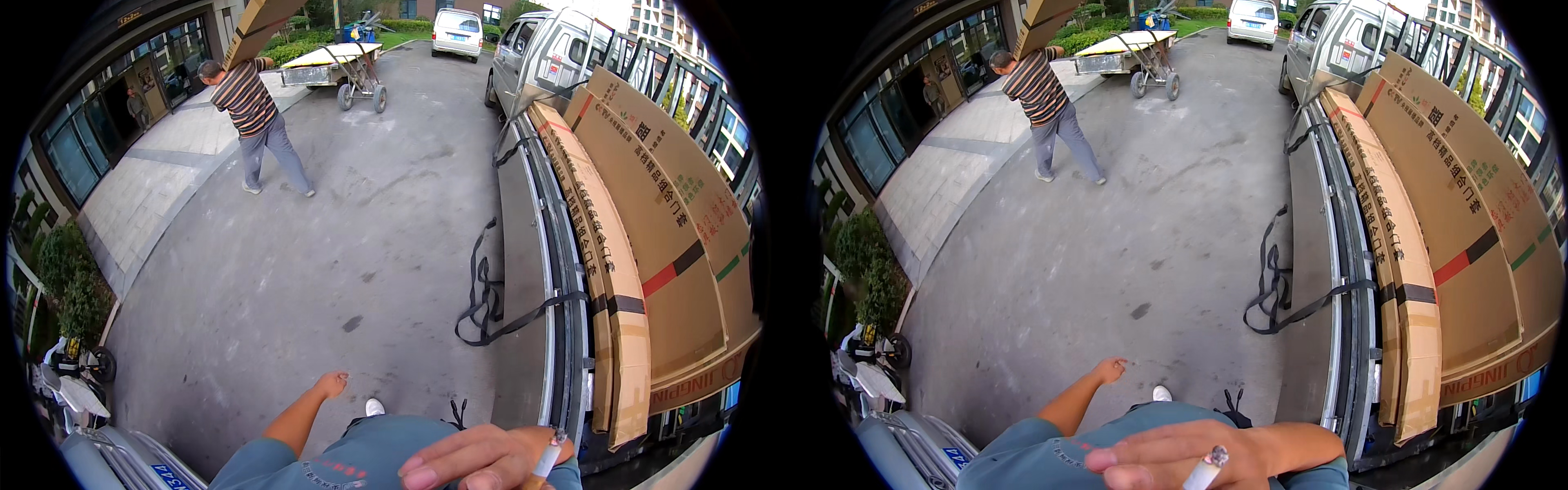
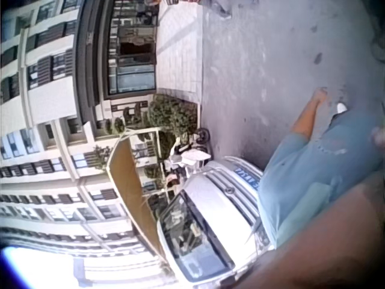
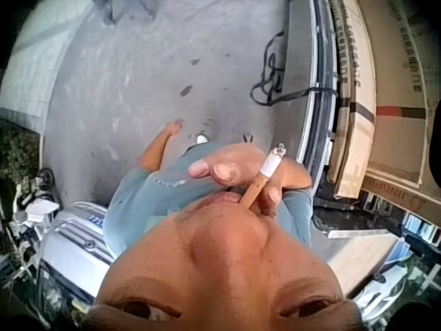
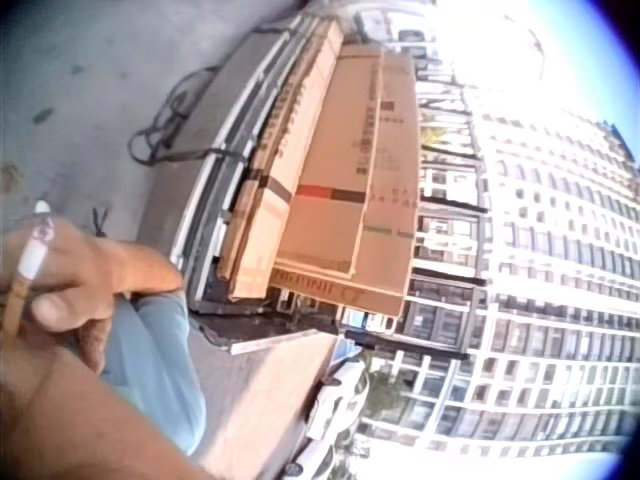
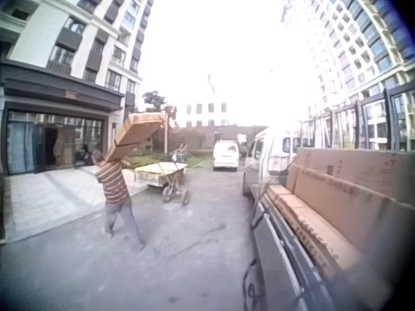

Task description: The person secures large glass panels and cardboard boxes in the back of a small truck using black straps. They repeatedly loop and tighten the straps over the cargo to ensure it is held firmly in place.

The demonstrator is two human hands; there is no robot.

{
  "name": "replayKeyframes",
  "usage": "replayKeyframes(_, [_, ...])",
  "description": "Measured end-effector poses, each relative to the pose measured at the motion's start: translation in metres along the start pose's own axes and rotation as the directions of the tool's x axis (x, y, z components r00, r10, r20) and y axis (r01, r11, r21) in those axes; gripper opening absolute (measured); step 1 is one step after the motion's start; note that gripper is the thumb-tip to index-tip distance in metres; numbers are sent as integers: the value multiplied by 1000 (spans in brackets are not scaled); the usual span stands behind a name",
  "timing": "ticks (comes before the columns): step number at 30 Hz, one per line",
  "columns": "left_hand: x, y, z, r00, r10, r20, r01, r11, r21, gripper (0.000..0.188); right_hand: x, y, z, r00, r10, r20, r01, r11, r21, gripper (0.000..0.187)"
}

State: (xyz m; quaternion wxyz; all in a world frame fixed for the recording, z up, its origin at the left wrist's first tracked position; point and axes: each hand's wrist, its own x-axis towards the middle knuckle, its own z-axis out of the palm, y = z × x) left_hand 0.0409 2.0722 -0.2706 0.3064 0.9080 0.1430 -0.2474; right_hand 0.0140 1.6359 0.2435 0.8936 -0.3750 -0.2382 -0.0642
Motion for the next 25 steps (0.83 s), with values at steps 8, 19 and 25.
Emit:
replayKeyframes(8, [-13,-115,-50,932,-359,-44,361,930,71,40,72,55,0,994,78,-79,-65,986,153,46])
replayKeyframes(19, [-12,-25,-17,879,-469,-89,438,867,-237,41,222,250,-174,945,-76,319,115,988,-105,61])
replayKeyframes(25, [25,14,-16,814,-569,-118,475,769,-429,39,250,435,-311,878,479,6,-451,830,-328,46])
